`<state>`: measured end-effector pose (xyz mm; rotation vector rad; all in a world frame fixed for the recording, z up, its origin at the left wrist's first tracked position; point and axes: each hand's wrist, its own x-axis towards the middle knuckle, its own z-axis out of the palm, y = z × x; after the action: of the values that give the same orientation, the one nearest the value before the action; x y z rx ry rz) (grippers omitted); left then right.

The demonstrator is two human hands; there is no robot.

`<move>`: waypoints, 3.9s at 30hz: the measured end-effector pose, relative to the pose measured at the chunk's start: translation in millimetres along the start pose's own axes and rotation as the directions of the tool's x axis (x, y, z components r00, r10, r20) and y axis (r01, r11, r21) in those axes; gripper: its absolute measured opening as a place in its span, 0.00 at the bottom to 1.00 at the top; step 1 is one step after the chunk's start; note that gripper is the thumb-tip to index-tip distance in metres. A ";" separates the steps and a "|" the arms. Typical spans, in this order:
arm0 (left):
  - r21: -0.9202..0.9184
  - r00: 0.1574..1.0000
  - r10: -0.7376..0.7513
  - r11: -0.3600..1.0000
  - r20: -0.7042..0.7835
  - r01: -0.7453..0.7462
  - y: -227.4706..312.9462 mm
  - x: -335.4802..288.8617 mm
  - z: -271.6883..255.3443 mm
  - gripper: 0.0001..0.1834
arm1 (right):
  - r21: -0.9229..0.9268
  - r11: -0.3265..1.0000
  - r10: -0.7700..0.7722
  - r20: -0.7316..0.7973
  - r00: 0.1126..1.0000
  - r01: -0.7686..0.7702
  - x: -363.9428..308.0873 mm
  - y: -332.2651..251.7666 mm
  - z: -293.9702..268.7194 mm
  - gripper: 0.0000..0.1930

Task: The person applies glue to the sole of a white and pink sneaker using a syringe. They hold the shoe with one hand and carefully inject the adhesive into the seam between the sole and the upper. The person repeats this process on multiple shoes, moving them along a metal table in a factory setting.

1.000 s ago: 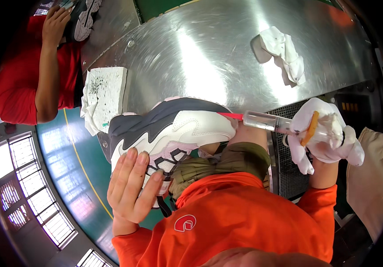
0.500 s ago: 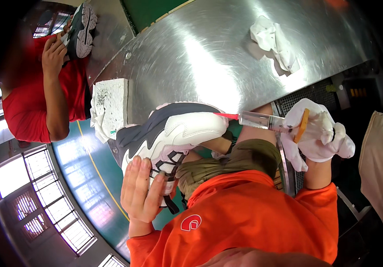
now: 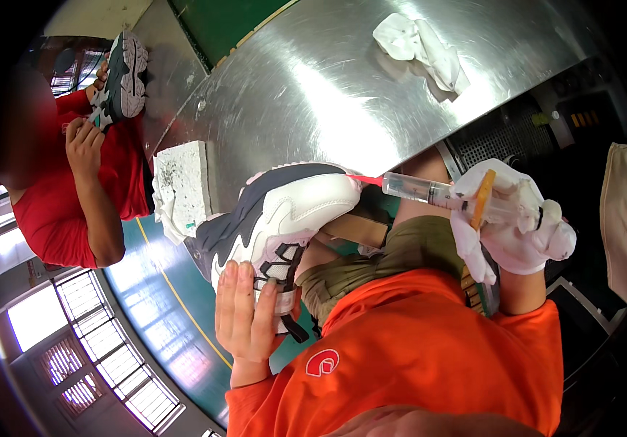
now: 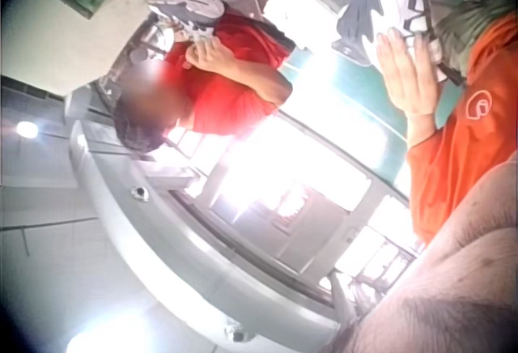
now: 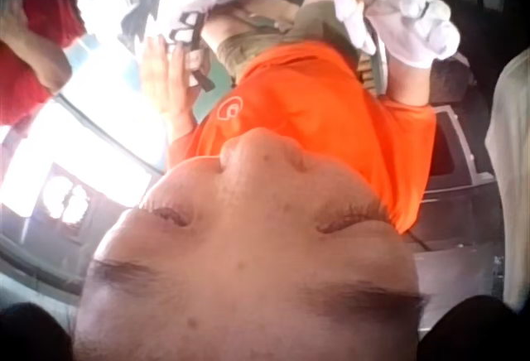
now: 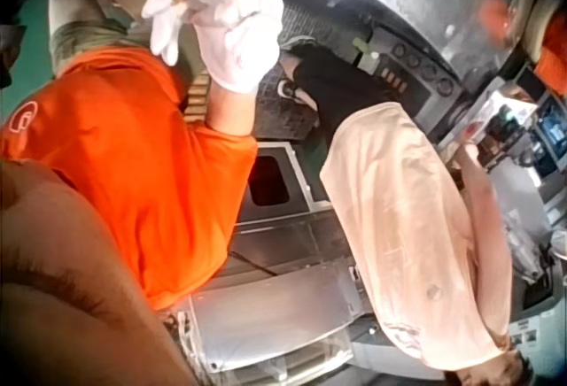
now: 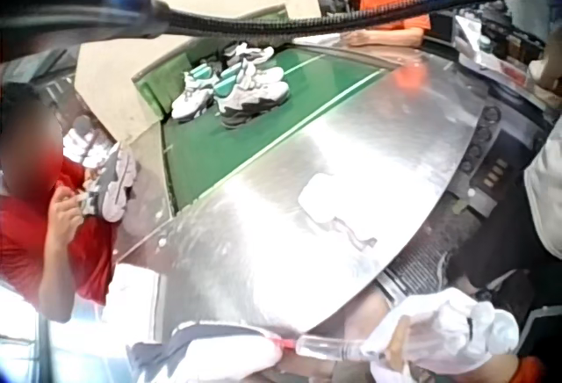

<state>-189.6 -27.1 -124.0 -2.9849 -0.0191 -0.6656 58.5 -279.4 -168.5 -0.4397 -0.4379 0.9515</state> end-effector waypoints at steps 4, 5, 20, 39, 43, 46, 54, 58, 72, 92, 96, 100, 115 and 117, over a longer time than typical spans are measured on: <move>-0.012 0.999 -0.002 1.000 -0.044 0.001 0.4 -0.6 3.8 0.16 | -0.070 0.953 0.271 -0.242 0.932 -0.296 9.6 -23.2 39.0 0.42; -0.022 0.999 0.005 1.000 -0.054 -0.006 0.2 0.9 3.4 0.15 | -0.079 0.937 0.304 -0.292 0.907 -0.340 8.5 -23.0 44.5 0.44; -0.072 0.999 0.010 0.997 -0.031 -0.012 -6.2 18.5 -5.3 0.14 | -0.625 0.780 0.009 0.043 0.999 0.020 -9.3 10.6 68.7 0.47; -0.276 0.984 -0.075 0.954 0.160 0.117 -41.7 72.1 -20.6 0.28 | -0.788 0.591 0.024 0.234 0.972 0.175 8.6 28.1 32.5 0.43; -0.378 0.959 -0.080 0.908 0.271 0.182 -58.9 84.4 -23.1 0.30 | -0.749 0.598 0.007 0.361 0.933 0.285 19.6 38.8 8.6 0.44; -0.391 0.972 -0.061 0.908 0.228 0.148 -66.4 95.8 -15.8 0.26 | -0.737 0.550 -0.069 0.429 0.901 0.393 20.3 52.2 -10.6 0.43; -0.468 0.918 -0.090 0.839 0.385 0.278 -89.8 114.7 -10.2 0.29 | -0.714 0.495 -0.158 0.486 0.860 0.495 25.2 85.6 -47.0 0.39; -0.520 0.905 -0.129 0.781 0.406 0.345 -93.4 115.8 -7.6 0.31 | -0.695 0.512 -0.140 0.513 0.847 0.505 28.6 90.0 -54.9 0.39; -0.408 0.951 -0.066 0.893 0.303 0.192 -73.6 100.0 -16.7 0.30 | -0.655 0.557 -0.459 0.269 0.846 0.510 33.5 68.0 -39.0 0.41; -0.074 0.999 -0.025 0.997 -0.045 0.022 -2.0 18.6 -6.4 0.14 | -0.671 0.672 -0.482 -0.077 0.873 0.313 67.3 78.9 32.1 0.49; -0.104 0.999 -0.022 0.994 -0.025 0.019 -9.0 26.3 -10.6 0.19 | -0.801 0.516 -0.486 0.019 0.874 0.304 63.7 87.2 28.2 0.49; -0.149 1.000 -0.021 0.989 -0.011 0.019 -11.5 34.3 -16.5 0.22 | -0.928 0.281 -0.418 0.112 0.901 0.246 57.4 77.9 26.2 0.51; -0.234 0.958 0.037 0.966 -0.285 -0.107 -14.3 46.0 -8.4 0.28 | -0.912 0.326 -0.758 -0.095 0.646 0.248 159.3 45.5 70.4 0.37; -0.283 0.935 -0.039 0.957 -0.352 -0.066 -12.5 44.6 -3.4 0.27 | -0.972 0.135 -0.779 0.016 0.627 0.192 182.0 27.9 62.0 0.35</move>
<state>-151.1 -15.2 -101.1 -3.0748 0.1347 -1.3022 98.9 -101.0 -102.8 -1.4915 -0.5602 -0.3173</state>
